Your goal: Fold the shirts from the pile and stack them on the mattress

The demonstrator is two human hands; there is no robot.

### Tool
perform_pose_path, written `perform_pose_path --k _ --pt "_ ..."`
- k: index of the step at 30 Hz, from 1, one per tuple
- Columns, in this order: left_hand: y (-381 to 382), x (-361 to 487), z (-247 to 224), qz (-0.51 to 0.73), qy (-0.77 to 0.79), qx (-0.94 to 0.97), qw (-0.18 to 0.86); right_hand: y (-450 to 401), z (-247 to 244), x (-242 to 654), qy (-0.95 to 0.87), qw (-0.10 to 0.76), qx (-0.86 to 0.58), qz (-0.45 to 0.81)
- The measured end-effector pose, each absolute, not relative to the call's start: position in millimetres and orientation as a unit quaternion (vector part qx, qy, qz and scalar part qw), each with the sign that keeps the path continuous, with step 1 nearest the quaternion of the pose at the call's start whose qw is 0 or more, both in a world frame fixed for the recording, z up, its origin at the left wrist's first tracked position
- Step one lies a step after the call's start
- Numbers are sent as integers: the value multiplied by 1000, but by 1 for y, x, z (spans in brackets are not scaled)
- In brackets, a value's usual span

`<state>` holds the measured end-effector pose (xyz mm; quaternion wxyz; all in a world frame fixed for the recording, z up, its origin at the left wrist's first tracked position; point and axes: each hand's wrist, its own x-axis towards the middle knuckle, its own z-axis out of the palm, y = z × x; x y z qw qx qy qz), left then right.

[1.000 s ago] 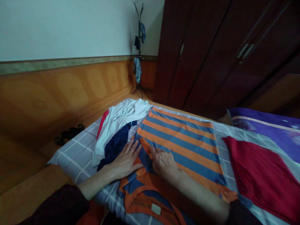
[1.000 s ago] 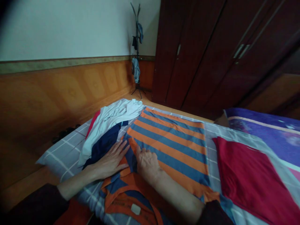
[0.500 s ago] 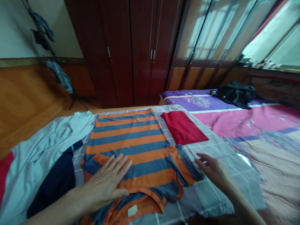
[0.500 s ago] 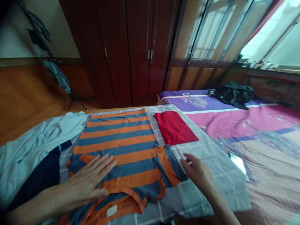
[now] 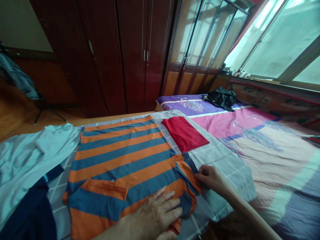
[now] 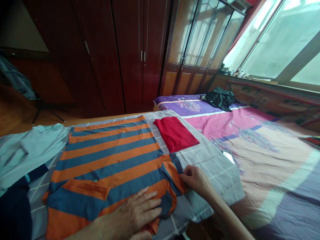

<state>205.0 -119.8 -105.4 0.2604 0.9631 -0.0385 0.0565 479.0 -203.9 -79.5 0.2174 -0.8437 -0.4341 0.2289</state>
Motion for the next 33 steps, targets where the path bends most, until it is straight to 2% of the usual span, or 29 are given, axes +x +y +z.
perform_pose_path --k 4,10,16,19,21,23,33 --pt "-121 208 -106 61 -63 957 277 -197 -72 474 -331 396 -773 369" --pt "-119 206 -93 66 -82 959 263 -155 -41 429 -359 475 -704 387" --pt "-123 203 -82 126 -70 962 230 -107 -43 375 -483 405 -631 453" --pt "-118 199 -78 164 -26 963 213 -94 -50 388 -531 382 -702 283" --pt "-112 195 -76 175 34 965 195 -90 -53 406 -552 319 -757 143" --pt "-105 192 -75 170 79 967 174 -89 -56 422 -557 266 -784 70" --pt "-79 193 -92 128 115 984 45 -88 -85 432 -559 217 -795 92"
